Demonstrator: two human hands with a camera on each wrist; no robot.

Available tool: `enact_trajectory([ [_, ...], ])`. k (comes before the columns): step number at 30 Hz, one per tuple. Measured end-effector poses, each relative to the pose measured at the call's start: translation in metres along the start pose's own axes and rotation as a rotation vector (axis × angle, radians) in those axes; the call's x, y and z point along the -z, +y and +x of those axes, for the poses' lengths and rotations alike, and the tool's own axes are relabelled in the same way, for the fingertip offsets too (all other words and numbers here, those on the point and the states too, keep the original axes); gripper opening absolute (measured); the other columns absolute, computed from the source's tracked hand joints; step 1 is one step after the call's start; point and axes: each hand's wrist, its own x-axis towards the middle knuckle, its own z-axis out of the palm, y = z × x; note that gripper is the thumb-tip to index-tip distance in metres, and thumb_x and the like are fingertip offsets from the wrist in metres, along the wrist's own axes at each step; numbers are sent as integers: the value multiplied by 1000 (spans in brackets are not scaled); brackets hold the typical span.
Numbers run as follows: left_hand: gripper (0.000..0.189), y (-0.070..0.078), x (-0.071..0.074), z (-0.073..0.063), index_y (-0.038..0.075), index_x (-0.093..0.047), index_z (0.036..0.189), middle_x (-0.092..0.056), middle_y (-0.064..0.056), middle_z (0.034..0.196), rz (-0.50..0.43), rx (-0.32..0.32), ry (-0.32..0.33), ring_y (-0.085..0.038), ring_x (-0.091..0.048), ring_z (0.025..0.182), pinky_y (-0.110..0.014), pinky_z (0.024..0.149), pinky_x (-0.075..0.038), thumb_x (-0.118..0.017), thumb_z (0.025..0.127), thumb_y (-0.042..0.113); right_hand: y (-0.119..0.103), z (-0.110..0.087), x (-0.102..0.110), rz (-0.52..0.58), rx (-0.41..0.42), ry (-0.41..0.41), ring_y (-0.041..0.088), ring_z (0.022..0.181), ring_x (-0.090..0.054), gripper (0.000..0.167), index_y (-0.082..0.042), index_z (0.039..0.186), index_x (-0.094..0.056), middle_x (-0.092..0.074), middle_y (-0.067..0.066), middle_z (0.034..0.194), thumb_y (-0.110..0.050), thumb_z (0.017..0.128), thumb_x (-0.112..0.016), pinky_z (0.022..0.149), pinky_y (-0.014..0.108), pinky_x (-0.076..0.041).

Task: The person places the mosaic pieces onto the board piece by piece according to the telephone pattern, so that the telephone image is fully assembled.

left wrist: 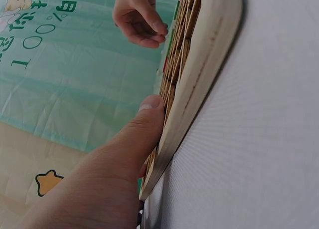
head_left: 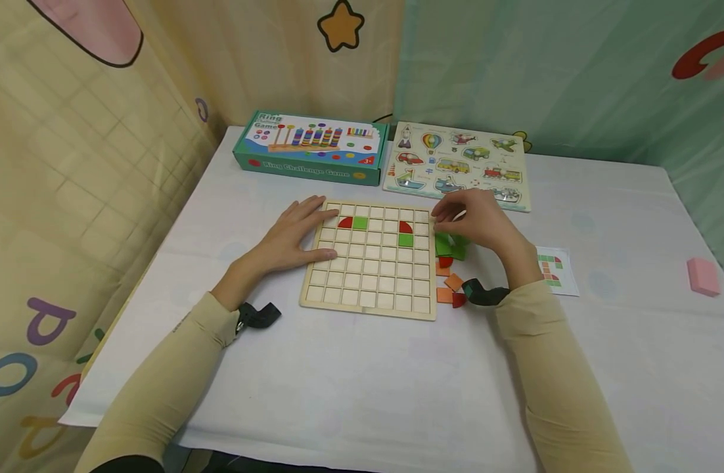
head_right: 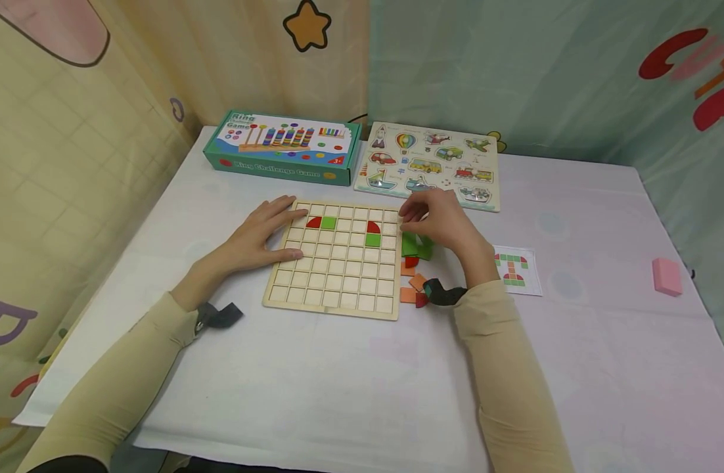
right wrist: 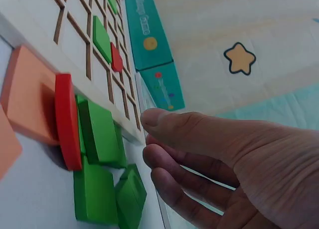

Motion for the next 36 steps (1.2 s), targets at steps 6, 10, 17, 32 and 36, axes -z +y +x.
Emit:
enact_trajectory([
  [6, 85, -1, -1, 0, 23, -45, 161, -24, -11, 175, 0, -4, 2, -29, -12, 165, -49, 135, -3, -79, 89, 54, 19, -6, 14, -36, -90, -13, 26, 96, -66, 28, -6, 112, -77, -75, 11, 99, -21, 89, -86, 83, 36, -49],
  [10, 85, -1, -1, 0, 23, -45, 161, -24, -11, 175, 4, -3, 1, -29, -12, 165, -49, 135, -3, -79, 89, 53, 25, -10, 20, -44, -110, -51, 26, 97, -65, 35, -6, 114, -77, -75, 11, 100, -25, 87, -89, 84, 37, -49],
  [17, 85, 0, 0, 1, 23, -45, 161, -24, -12, 175, 5, 2, -2, -29, -12, 165, -49, 135, -2, -79, 89, 55, 21, -7, 15, -27, -119, -159, 31, 110, -57, 54, -6, 125, -72, -67, 15, 118, -30, 81, -93, 97, 46, -47],
  [32, 84, 0, 0, 0, 21, -46, 160, -24, -13, 175, 4, -4, 2, -30, -12, 165, -49, 135, -2, -79, 89, 52, 22, -5, 10, -27, -82, -183, 33, 115, -55, 58, -6, 127, -69, -62, 17, 124, -30, 80, -95, 101, 50, -48],
  [36, 84, 1, 0, 0, 21, -46, 160, -25, -13, 175, 7, -5, 4, -29, -13, 165, -49, 135, -2, -80, 89, 52, 21, -6, 9, -44, -72, -187, 34, 116, -53, 61, -8, 129, -67, -57, 18, 126, -28, 79, -95, 100, 50, -48],
])
